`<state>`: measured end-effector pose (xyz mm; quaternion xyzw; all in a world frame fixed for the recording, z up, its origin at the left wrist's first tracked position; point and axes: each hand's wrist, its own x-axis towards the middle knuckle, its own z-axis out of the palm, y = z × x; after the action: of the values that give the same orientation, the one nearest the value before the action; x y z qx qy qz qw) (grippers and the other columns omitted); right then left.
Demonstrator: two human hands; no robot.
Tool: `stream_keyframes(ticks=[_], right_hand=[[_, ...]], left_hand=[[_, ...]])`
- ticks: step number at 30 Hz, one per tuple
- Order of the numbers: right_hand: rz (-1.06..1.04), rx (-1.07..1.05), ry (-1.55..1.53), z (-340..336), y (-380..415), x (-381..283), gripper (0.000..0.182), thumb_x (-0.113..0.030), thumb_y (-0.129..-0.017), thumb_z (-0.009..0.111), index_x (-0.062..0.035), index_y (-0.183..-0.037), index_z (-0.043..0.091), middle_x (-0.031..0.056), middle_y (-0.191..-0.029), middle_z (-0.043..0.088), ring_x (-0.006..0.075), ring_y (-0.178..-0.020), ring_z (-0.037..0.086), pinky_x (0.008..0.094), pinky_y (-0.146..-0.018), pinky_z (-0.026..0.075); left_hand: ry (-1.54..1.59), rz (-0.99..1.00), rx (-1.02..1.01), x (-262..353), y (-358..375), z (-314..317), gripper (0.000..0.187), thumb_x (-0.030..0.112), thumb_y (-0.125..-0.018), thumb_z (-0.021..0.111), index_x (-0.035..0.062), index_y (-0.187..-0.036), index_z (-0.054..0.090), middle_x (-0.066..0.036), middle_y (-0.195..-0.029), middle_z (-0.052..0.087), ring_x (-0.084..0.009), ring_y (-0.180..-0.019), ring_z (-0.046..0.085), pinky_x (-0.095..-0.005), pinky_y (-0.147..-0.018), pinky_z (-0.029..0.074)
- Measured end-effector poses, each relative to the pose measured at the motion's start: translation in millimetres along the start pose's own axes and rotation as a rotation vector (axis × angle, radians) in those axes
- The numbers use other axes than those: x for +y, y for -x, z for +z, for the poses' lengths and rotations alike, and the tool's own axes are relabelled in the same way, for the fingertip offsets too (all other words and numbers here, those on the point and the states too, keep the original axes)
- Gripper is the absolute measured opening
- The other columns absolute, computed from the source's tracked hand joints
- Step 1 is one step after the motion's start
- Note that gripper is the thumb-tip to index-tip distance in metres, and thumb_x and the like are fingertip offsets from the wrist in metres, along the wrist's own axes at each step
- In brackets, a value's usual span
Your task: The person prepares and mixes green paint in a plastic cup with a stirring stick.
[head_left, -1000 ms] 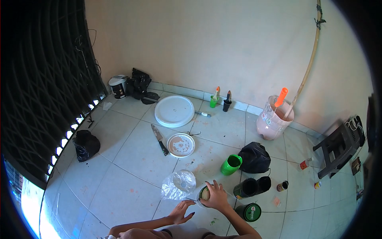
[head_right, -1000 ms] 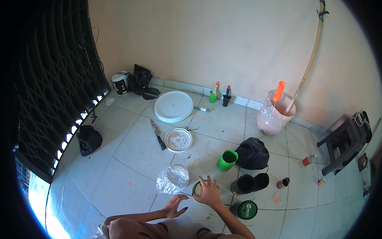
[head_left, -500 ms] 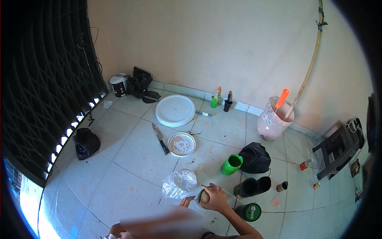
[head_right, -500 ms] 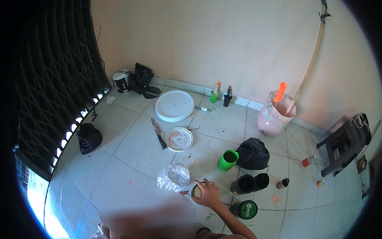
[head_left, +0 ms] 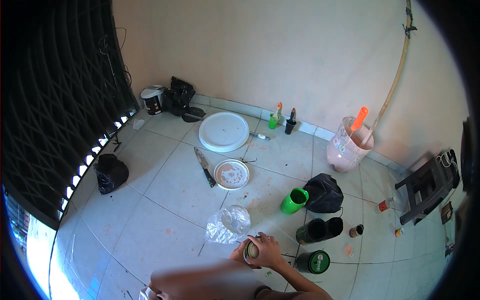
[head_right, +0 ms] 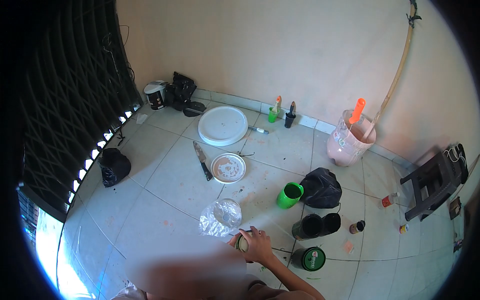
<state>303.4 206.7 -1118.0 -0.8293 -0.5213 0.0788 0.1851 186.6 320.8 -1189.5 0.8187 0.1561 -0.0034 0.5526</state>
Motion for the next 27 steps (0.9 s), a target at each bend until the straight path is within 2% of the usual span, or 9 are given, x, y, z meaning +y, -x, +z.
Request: stream_keyframes(ticks=[6,9,12,18,21,24,27], right_hand=[[-0.002,-0.097,0.039,-3.7,-1.5,0.4,0.077,-0.047,-0.056,0.075,-0.0247,-0.128,0.057,0.0146,-0.127,0.054,0.0395,-0.102,0.057,0.0517,-0.081,0.050],[0.008,-0.202,0.034,-7.7,-3.6,1.7,0.084,-0.050,-0.055,0.074,-0.0261,-0.132,0.053,0.0166,-0.135,0.050,0.0421,-0.108,0.054,0.0549,-0.083,0.048],[0.013,-0.175,0.047,-10.9,-3.6,-1.2,0.080,-0.048,-0.055,0.074,-0.0246,-0.129,0.056,0.0133,-0.129,0.053,0.0394,-0.104,0.056,0.0526,-0.084,0.049],[0.031,-0.223,-0.046,-9.3,-6.8,8.1,0.083,-0.048,-0.058,0.072,-0.0213,-0.134,0.053,0.0175,-0.133,0.052,0.0430,-0.109,0.054,0.0494,-0.094,0.046],[0.036,-0.286,-0.081,-21.8,-9.9,6.4,0.084,-0.049,-0.058,0.072,-0.0196,-0.135,0.052,0.0197,-0.135,0.051,0.0425,-0.116,0.052,0.0467,-0.099,0.043],[0.002,-0.323,-0.267,-32.6,-14.4,17.1,0.082,-0.046,-0.060,0.074,-0.0197,-0.135,0.053,0.0200,-0.134,0.052,0.0367,-0.120,0.051,0.0432,-0.101,0.043],[-0.062,-0.412,-0.548,-47.6,-21.0,33.4,0.077,-0.032,-0.064,0.076,-0.0167,-0.136,0.052,0.0182,-0.134,0.053,0.0289,-0.121,0.053,0.0389,-0.100,0.043]], left_hand=[[-0.064,0.000,0.098,3.6,5.7,5.9,0.120,0.054,-0.051,0.088,0.0042,-0.140,0.025,-0.021,-0.132,0.046,-0.0373,-0.122,0.050,-0.0459,-0.099,0.043],[-0.102,0.012,0.107,6.0,4.7,7.7,0.118,0.053,-0.052,0.088,0.0035,-0.139,0.026,-0.020,-0.129,0.047,-0.0372,-0.118,0.052,-0.0464,-0.096,0.045],[-0.069,0.073,0.140,2.8,5.2,11.3,0.119,0.052,-0.052,0.089,0.0031,-0.139,0.025,-0.019,-0.128,0.047,-0.0375,-0.116,0.054,-0.0467,-0.094,0.047],[-0.125,0.116,0.178,1.8,3.8,15.2,0.119,0.051,-0.051,0.089,0.0047,-0.139,0.025,-0.018,-0.128,0.046,-0.0372,-0.115,0.055,-0.0477,-0.091,0.049],[-0.103,0.036,0.122,1.7,3.7,15.6,0.122,0.050,-0.051,0.090,0.0068,-0.142,0.022,-0.017,-0.131,0.044,-0.0349,-0.121,0.050,-0.0459,-0.096,0.046],[-0.090,0.070,0.159,1.3,4.1,17.1,0.117,0.048,-0.051,0.090,0.0073,-0.140,0.026,-0.017,-0.128,0.045,-0.0355,-0.117,0.053,-0.0478,-0.092,0.049],[-0.093,0.096,0.156,0.0,3.7,17.3,0.116,0.046,-0.051,0.090,0.0100,-0.141,0.027,-0.015,-0.129,0.045,-0.0345,-0.120,0.051,-0.0471,-0.093,0.049]])
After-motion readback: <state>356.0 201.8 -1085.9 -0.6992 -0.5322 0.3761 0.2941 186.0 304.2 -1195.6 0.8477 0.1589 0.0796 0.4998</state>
